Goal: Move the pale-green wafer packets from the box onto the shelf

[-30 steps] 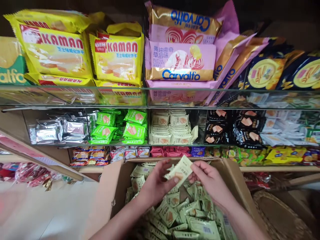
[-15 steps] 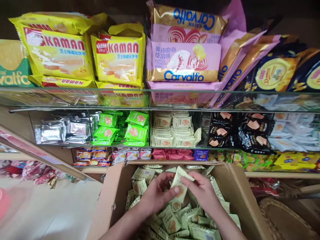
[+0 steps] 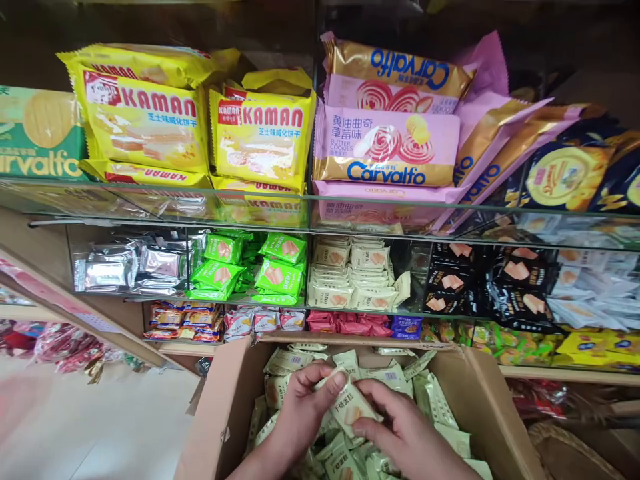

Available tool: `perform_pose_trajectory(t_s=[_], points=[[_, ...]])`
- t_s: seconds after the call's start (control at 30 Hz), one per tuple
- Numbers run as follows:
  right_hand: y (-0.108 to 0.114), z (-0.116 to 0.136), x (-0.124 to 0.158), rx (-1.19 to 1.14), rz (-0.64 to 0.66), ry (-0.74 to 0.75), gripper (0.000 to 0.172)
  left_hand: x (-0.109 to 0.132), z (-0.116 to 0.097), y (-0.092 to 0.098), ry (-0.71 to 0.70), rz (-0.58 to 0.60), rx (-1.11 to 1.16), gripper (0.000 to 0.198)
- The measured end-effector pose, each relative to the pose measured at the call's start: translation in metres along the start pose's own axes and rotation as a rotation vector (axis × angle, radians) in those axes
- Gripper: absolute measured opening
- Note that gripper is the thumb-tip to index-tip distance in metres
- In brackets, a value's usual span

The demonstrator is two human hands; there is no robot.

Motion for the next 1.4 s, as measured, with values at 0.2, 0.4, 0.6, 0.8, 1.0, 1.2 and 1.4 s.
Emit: perform_pose_trajectory(t_s=[0.2,0.4,0.6,0.8,1.0,1.2,1.4], points=[[0.08,0.076,-0.027,0.374,-0.26,0.218,0.031,-0.001,-0.001,0.0,0.059,0.038,0.125,0.022],[0.135,0.107,-0.114,0.817,-0.453,0.153,0.029,0.002,0.005,-0.007,0.064,0.101,-0.004,0.027],[0.137,0.093,-0.143,0.846,-0.521,0.075,0.031,0.003,0.003,-0.011,0.035,0.122,-0.042,0.031],[0.129,0.085,-0.149,0.856,-0.554,0.071,0.037,0.003,0.002,-0.013,0.06,0.154,-0.095,0.036],[0.129,0.081,-0.15,0.857,-0.527,0.08,0.032,0.002,0.008,-0.014,0.049,0.159,-0.125,0.037],[0.123,0.08,-0.149,0.872,-0.502,0.071,0.031,0.001,0.021,-0.014,0.042,0.195,-0.187,0.035],[0.12,0.08,-0.151,0.886,-0.525,0.047,0.026,0.0,0.027,-0.014,0.01,0.213,-0.256,0.032]])
Point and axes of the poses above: each hand's wrist, its own x-axis away from the middle knuckle, its own y-axis out of the back of the hand, z = x × y, the point moved 4 cm from there along -x, towards the middle knuckle, and after that the axes turned 10 degrees about -x, right-handed, at the moved point
